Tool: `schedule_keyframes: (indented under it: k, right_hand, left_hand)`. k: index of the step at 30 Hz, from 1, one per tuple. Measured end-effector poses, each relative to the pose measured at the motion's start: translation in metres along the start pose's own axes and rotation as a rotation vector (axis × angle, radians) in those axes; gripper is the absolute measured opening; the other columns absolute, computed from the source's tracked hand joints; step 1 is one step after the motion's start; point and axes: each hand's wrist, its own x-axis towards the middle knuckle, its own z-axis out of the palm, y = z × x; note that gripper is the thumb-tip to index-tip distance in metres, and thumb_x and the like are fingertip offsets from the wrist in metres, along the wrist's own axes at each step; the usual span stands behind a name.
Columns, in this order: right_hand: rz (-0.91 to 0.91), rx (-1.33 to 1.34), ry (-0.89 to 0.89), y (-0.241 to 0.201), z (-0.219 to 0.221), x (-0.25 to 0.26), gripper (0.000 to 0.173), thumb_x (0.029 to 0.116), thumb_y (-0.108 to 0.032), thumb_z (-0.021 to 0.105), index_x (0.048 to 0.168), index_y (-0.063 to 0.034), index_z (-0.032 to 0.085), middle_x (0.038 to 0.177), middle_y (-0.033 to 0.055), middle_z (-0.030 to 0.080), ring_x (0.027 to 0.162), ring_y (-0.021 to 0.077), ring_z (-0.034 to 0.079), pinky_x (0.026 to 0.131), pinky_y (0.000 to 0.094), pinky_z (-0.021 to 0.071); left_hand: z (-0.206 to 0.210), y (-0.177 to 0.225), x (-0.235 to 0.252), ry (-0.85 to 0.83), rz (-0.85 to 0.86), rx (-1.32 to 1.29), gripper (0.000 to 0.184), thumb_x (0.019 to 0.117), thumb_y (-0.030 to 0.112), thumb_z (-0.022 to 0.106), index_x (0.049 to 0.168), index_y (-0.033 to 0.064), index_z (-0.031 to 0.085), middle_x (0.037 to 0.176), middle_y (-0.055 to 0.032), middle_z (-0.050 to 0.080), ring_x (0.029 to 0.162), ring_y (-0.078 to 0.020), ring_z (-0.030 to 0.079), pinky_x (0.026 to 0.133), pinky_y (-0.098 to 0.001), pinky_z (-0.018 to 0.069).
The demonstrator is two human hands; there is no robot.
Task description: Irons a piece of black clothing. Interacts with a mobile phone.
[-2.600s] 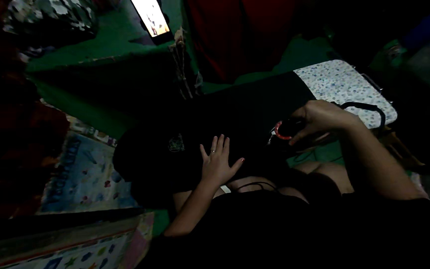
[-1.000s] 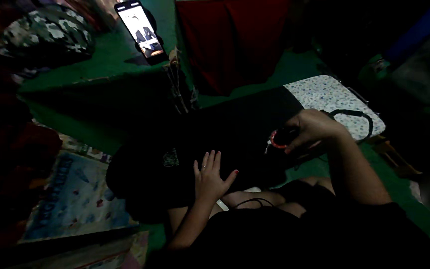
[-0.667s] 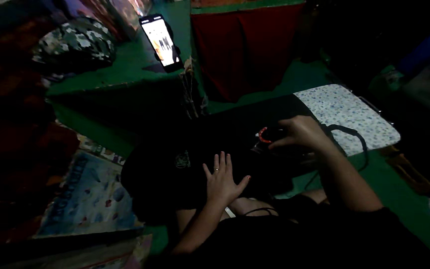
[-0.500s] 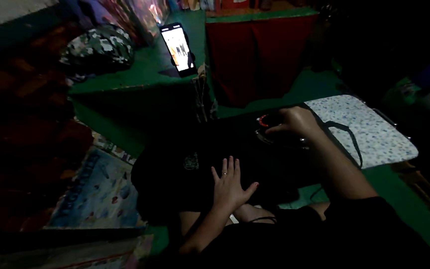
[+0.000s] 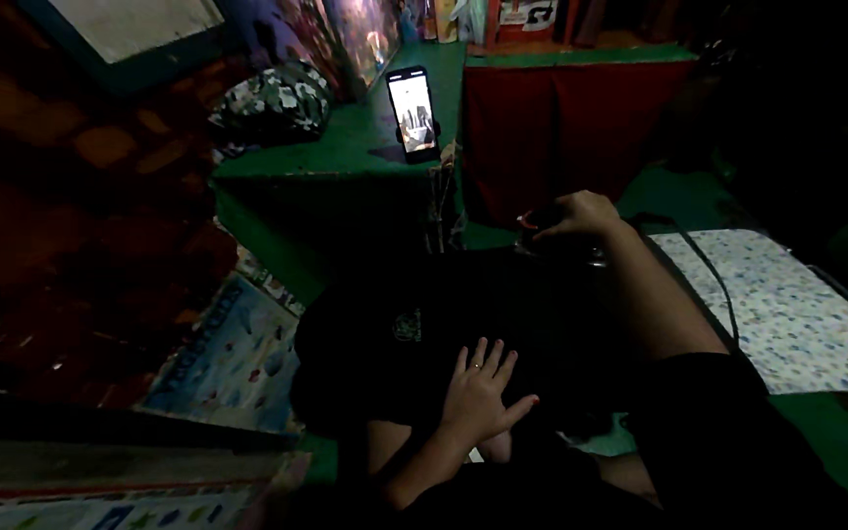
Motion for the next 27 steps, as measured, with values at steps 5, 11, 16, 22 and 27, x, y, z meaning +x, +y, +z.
schedule_keyframes:
  k: [5,11,16,22,27]
  right_hand:
    - [0.021,0.016,-0.133,-0.006,0.002,0.011,0.058,0.0816,-0.051,0.085,0.106,0.0003,0.074,0.103,0.0245,0.072,0.103,0.0450,0.067,0.090,0.0711,0.0482]
    - [0.217,0.023,-0.032,-0.062,0.009,-0.010,0.058,0.0856,-0.056,0.080,0.112,-0.0041,0.074,0.113,0.0226,0.071,0.110,0.0432,0.067,0.091,0.0684,0.0500]
    - [-0.099,0.110,-0.223,-0.069,0.019,-0.002,0.052,0.0795,-0.045,0.089,0.107,-0.0021,0.075,0.100,0.0206,0.073,0.099,0.0401,0.068,0.089,0.0687,0.0503]
    - [0.156,0.031,-0.028,-0.123,0.030,-0.012,0.058,0.0822,-0.058,0.081,0.103,-0.0035,0.073,0.106,0.0207,0.072,0.104,0.0408,0.068,0.084,0.0660,0.0517]
    - [-0.111,0.076,-0.177,-0.130,0.038,-0.002,0.058,0.0805,-0.050,0.086,0.110,-0.0027,0.073,0.109,0.0223,0.072,0.107,0.0432,0.067,0.091,0.0707,0.0491]
  left_hand:
    - [0.013,-0.002,-0.005,0.214,0.095,0.050,0.066,0.0989,0.063,0.047,0.130,0.0100,0.071,0.138,-0.0117,0.066,0.133,-0.0356,0.059,0.109,-0.0583,0.0449]
    - [0.018,-0.005,-0.011,0.302,0.217,0.098,0.069,0.0973,0.067,0.046,0.122,0.0093,0.075,0.129,-0.0123,0.071,0.125,-0.0336,0.065,0.103,-0.0524,0.0517]
    - [0.016,-0.008,-0.013,0.263,0.279,0.029,0.058,0.0977,0.058,0.055,0.124,0.0099,0.074,0.131,-0.0123,0.070,0.127,-0.0344,0.064,0.105,-0.0535,0.0505]
    - [0.013,-0.009,-0.012,0.246,0.321,-0.009,0.045,0.0990,0.046,0.060,0.118,0.0083,0.076,0.128,-0.0117,0.072,0.127,-0.0329,0.064,0.106,-0.0526,0.0502]
    - [0.008,-0.008,-0.017,0.203,0.362,-0.037,0.034,0.0991,0.036,0.063,0.112,0.0078,0.077,0.126,-0.0123,0.073,0.127,-0.0345,0.064,0.106,-0.0550,0.0495]
